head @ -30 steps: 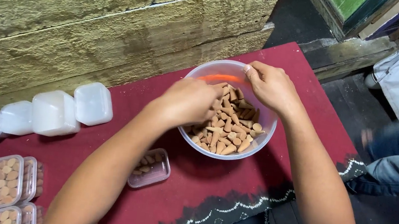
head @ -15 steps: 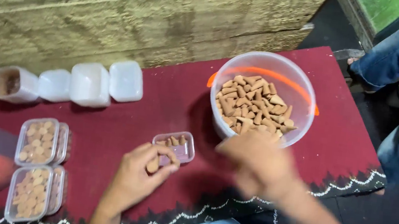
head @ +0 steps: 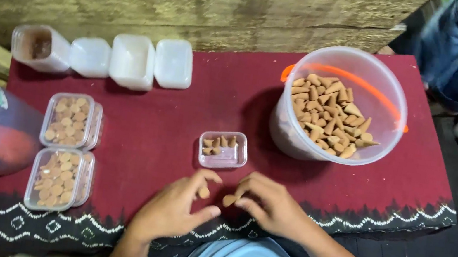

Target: The person transfers small, light-brown snack pieces from a large clear bucket into smaller rectangular plastic containers. They use both hands to scoop the snacks and arrange them into the containers, which are placed on a red patterned mat.

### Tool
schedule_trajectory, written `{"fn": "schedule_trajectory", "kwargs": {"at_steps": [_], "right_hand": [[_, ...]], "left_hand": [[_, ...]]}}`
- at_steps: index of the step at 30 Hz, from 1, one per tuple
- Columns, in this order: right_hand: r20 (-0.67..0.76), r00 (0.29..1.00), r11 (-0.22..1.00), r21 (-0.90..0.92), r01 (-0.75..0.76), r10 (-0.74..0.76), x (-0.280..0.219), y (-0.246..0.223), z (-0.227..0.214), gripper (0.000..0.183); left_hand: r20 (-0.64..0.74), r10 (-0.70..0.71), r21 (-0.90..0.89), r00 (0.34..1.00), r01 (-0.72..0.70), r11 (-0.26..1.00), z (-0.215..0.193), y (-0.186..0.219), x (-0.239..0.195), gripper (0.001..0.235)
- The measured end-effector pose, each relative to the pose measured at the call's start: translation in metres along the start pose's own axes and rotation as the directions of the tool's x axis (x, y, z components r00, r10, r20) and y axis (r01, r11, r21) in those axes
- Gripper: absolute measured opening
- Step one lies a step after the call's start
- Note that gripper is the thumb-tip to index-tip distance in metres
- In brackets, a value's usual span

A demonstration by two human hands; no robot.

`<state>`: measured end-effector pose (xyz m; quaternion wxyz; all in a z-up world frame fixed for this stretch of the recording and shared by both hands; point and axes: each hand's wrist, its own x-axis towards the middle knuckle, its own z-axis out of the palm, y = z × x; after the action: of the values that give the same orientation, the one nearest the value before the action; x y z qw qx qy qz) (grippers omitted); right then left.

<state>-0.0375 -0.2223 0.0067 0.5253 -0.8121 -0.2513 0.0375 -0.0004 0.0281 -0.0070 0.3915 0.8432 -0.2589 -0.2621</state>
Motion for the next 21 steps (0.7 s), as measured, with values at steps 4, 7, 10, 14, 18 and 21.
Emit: {"fn": "schedule_trajectory", "kwargs": {"at_steps": [4, 7, 10, 14, 18, 21], "right_hand": [[-0.126, 0.992, 0.999, -0.04, -0.031, 0.026, 0.012, 0.002, -0.01, 0.016], [-0.169, 0.985, 0.989, -0.14, -0.042, 0.018, 0.021, 0.017, -0.012, 0.016], [-0.232, 0.972, 0.953, -0.29, -0.093, 0.025, 0.032, 0.042, -0.006, 0.008], [-0.177, 0.981, 0.883, -0.47, -0.013, -0.079, 0.044, 0.075, 0.005, 0.01], [-0.107, 0.99, 0.815, -0.58, 0.017, -0.097, 0.051, 0.082, 0.009, 0.011], [-0.099, 0.994, 0.728, -0.685, -0.03, -0.051, 0.047, 0.106, 0.015, 0.011]], "left_hand": [[-0.046, -0.04, -0.075, 0.998, 0.037, 0.997, -0.025, -0.007, -0.011, 0.044], [-0.219, -0.072, -0.07, 0.973, 0.058, 0.996, -0.03, -0.015, -0.006, 0.026], [-0.28, 0.185, 0.086, 0.942, -0.167, 0.982, -0.034, -0.015, 0.01, 0.029], [-0.264, 0.218, 0.115, 0.939, -0.194, 0.974, -0.03, -0.008, 0.028, 0.037], [-0.256, 0.228, 0.3, 0.939, -0.147, 0.943, -0.017, -0.013, 0.048, 0.033], [-0.27, 0.257, 0.395, 0.928, -0.137, 0.908, 0.001, -0.033, 0.062, 0.016]]}}
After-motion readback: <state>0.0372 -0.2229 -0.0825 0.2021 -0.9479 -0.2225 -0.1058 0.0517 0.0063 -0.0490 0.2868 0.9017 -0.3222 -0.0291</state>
